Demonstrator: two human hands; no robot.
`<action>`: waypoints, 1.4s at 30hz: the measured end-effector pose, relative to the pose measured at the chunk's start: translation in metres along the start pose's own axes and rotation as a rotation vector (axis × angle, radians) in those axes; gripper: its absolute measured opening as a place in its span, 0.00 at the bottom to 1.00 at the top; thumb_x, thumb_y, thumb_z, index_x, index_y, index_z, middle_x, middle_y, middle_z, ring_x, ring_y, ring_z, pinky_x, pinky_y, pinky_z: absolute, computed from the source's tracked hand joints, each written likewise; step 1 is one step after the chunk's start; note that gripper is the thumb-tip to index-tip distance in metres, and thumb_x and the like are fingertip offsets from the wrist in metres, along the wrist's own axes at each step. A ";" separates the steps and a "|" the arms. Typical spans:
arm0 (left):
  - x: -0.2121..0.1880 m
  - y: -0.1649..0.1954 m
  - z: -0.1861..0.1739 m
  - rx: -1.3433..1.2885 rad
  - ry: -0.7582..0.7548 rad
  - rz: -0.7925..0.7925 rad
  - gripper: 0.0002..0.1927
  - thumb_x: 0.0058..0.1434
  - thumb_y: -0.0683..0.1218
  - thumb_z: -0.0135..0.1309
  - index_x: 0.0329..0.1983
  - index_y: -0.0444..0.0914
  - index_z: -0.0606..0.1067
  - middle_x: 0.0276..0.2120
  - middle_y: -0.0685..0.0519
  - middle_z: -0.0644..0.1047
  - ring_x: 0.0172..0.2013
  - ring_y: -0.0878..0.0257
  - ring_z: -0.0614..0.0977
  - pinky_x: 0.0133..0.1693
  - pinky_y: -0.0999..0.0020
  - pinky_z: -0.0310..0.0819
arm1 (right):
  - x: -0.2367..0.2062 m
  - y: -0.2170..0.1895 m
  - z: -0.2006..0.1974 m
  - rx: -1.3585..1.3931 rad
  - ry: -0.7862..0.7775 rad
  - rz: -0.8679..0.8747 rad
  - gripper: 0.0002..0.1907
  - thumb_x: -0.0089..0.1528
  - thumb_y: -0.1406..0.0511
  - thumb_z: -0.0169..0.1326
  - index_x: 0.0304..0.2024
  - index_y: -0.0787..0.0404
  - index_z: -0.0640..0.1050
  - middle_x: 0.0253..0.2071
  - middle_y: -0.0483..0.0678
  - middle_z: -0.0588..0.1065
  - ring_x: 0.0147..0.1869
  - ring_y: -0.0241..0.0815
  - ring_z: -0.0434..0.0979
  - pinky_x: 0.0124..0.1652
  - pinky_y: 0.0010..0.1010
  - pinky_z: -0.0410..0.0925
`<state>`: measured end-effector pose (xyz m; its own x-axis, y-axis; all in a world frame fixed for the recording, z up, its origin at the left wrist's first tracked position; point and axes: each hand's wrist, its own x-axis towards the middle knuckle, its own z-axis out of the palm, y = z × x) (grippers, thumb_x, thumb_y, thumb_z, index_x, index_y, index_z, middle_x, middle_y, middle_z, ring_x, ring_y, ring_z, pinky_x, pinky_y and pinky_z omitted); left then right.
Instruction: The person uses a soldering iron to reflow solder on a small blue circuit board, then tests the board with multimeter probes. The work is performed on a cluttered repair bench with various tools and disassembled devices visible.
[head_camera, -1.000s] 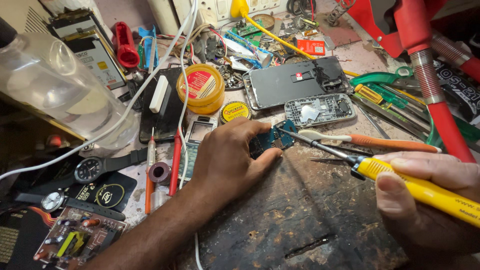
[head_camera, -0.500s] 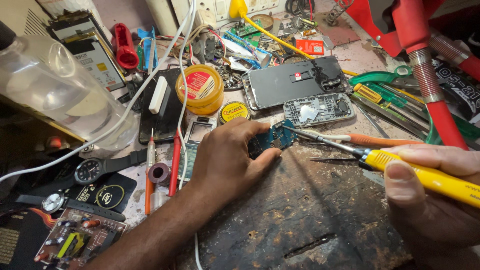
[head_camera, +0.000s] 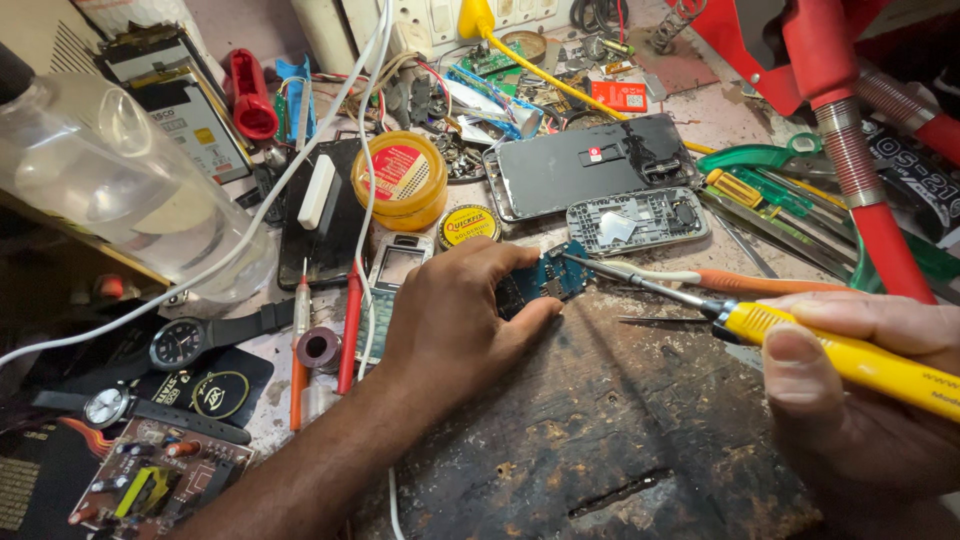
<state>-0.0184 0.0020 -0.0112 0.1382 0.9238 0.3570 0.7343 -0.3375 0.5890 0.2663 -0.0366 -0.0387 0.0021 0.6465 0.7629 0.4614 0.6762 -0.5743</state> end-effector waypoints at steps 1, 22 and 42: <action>0.000 0.000 0.000 -0.002 0.004 0.004 0.22 0.51 0.53 0.68 0.46 0.38 0.81 0.38 0.48 0.83 0.37 0.53 0.85 0.39 0.59 0.79 | -0.001 0.001 -0.001 -0.017 0.004 0.004 0.16 0.74 0.61 0.63 0.48 0.67 0.75 0.45 0.53 0.80 0.43 0.35 0.79 0.51 0.19 0.73; 0.001 0.000 0.001 0.007 0.001 0.013 0.22 0.51 0.53 0.69 0.46 0.38 0.81 0.39 0.47 0.83 0.37 0.54 0.85 0.39 0.59 0.79 | 0.001 -0.002 0.000 0.012 0.013 0.001 0.15 0.76 0.61 0.62 0.48 0.67 0.74 0.46 0.53 0.80 0.49 0.37 0.83 0.55 0.20 0.74; 0.000 0.000 0.001 0.001 0.012 0.008 0.22 0.50 0.53 0.69 0.46 0.38 0.82 0.39 0.47 0.83 0.38 0.53 0.85 0.40 0.58 0.78 | 0.011 -0.014 0.004 0.005 -0.002 0.022 0.15 0.75 0.62 0.63 0.46 0.70 0.77 0.43 0.56 0.81 0.42 0.36 0.80 0.50 0.18 0.73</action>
<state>-0.0180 0.0025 -0.0117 0.1359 0.9187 0.3708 0.7338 -0.3448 0.5854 0.2558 -0.0376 -0.0235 0.0100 0.6622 0.7493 0.4568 0.6635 -0.5925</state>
